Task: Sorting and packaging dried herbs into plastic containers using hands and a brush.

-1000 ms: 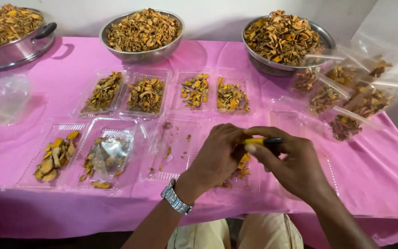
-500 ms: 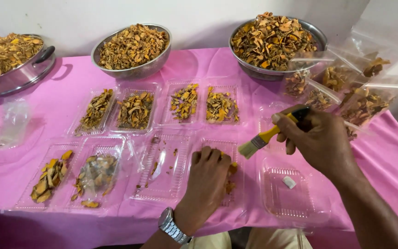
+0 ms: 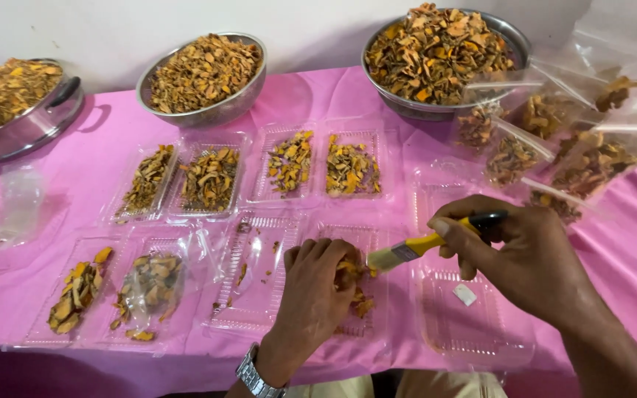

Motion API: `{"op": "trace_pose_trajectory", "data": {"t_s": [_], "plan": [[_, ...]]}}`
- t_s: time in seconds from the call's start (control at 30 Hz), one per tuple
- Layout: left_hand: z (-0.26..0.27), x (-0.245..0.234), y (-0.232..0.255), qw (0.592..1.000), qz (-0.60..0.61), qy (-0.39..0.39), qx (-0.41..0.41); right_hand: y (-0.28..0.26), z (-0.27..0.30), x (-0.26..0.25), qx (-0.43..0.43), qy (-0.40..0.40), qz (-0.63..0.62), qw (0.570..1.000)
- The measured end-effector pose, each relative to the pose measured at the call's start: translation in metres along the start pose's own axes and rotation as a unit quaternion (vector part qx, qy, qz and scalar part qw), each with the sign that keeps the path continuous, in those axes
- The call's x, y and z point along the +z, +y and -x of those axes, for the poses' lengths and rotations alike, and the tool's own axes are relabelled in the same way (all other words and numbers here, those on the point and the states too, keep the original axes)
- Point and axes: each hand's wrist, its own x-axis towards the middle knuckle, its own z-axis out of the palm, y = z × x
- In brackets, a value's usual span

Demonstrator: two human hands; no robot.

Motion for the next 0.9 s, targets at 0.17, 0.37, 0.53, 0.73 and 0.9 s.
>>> {"op": "trace_pose_trajectory", "data": {"t_s": [0.17, 0.37, 0.53, 0.73, 0.9], "plan": [[0.001, 0.001, 0.003, 1.000, 0.004, 0.028, 0.005, 0.002, 0.039, 0.009, -0.053, 0.064, -0.011, 0.997], [0.004, -0.011, 0.011, 0.985, 0.127, 0.114, -0.006, -0.004, 0.083, 0.035, -0.040, 0.101, -0.030, 0.994], [0.007, -0.040, 0.024, 0.937, 0.294, 0.072, -0.174, 0.011, 0.099, 0.063, -0.186, 0.167, -0.039, 0.967], [0.011, -0.053, 0.033, 0.906, 0.365, 0.044, -0.212, 0.008, 0.111, 0.087, -0.167, 0.171, -0.019, 0.971], [0.013, -0.058, 0.037, 0.905, 0.370, 0.059, -0.202, 0.000, 0.115, 0.091, -0.178, 0.198, -0.049, 0.963]]}}
